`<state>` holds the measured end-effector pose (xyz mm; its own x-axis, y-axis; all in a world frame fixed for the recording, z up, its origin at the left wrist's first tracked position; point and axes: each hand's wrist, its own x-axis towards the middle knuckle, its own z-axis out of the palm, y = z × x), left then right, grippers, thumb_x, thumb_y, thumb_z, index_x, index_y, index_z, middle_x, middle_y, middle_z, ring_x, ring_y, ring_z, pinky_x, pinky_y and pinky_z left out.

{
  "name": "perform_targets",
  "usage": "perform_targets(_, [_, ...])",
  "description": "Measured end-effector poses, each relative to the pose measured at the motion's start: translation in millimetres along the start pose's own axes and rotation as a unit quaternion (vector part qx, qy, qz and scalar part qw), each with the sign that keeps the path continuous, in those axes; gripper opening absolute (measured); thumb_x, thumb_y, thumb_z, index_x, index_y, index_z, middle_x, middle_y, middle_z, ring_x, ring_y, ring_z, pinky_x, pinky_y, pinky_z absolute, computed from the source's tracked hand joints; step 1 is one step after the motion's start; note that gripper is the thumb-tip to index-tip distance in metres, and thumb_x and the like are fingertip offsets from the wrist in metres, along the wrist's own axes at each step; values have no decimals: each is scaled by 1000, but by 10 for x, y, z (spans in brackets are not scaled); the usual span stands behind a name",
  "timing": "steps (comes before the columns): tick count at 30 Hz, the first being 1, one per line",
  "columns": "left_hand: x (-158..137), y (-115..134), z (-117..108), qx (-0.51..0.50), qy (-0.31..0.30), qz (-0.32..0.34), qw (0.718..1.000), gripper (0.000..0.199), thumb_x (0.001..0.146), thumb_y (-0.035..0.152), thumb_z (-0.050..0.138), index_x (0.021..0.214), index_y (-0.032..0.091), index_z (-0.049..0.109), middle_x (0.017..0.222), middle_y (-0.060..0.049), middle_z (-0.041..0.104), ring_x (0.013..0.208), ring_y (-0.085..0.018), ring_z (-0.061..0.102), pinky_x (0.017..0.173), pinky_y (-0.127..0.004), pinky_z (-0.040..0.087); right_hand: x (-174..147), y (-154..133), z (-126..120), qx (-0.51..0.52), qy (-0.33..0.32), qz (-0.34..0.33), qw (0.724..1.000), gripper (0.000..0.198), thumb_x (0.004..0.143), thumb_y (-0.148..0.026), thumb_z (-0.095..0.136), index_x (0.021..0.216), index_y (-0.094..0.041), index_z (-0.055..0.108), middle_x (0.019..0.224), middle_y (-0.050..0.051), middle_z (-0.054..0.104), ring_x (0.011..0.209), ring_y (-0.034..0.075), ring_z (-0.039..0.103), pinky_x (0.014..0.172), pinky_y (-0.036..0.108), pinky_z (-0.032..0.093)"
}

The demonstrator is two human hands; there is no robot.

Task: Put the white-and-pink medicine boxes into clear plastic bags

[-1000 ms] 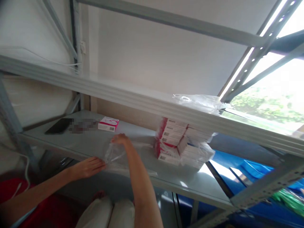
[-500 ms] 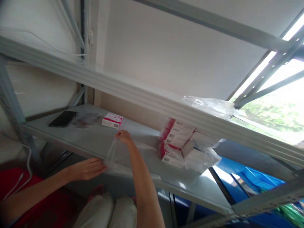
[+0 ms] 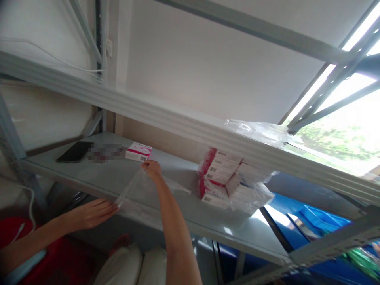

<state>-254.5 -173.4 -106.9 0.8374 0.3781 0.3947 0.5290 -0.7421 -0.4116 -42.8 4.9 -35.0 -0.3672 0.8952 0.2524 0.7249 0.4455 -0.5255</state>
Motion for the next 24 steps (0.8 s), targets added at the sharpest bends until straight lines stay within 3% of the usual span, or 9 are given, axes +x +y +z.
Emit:
perform_targets(5, [-24, -26, 37, 33, 19, -3, 999, 30, 86, 4, 51, 108, 17, 68, 98, -8, 69, 93, -18, 62, 90, -31, 45, -3, -113, 37, -54, -21, 7, 998, 37, 99, -36, 41, 109, -14, 69, 99, 4, 70, 90, 15, 59, 81, 25, 37])
perform_targets(9, [32, -66, 56, 22, 43, -25, 999, 30, 87, 6, 48, 106, 19, 68, 98, -7, 68, 95, -18, 59, 92, -31, 42, -134, -152, 10, -126, 54, -29, 990, 38, 102, -37, 35, 130, -20, 54, 119, 7, 63, 111, 21, 52, 102, 38, 28])
perform_targets(14, [105, -54, -231, -72, 87, -132, 985, 48, 87, 12, 38, 133, 21, 53, 114, -8, 64, 102, -20, 58, 90, -32, 43, -544, 21, -179, -132, 112, -58, 983, 38, 101, -37, 33, 137, -27, 44, 126, 5, 59, 120, 19, 48, 110, 42, 21])
perform_targets(18, [368, -28, -370, -144, 162, -252, 943, 47, 91, 14, 32, 136, 19, 45, 115, -9, 63, 105, -21, 58, 91, -34, 45, -939, 213, -334, -119, 102, -56, 986, 42, 102, -40, 28, 139, -28, 43, 134, 5, 56, 128, 19, 44, 113, 47, 21])
perform_targets(21, [774, -37, -169, -182, 141, -298, 926, 38, 96, 20, 30, 128, 19, 51, 123, -9, 60, 116, -21, 55, 98, -36, 44, -1125, 339, -359, -121, 55, -42, 990, 47, 101, -40, 28, 145, -26, 34, 144, 7, 47, 138, 21, 35, 114, 54, 20])
perform_targets(24, [1159, -56, 257, -208, 95, -316, 921, 40, 99, 29, 27, 130, 15, 48, 134, -13, 54, 126, -21, 49, 104, -38, 40, -1195, 440, -307, -133, -4, -44, 990, 53, 100, -41, 33, 149, -23, 27, 151, 8, 36, 143, 23, 25, 114, 59, 18])
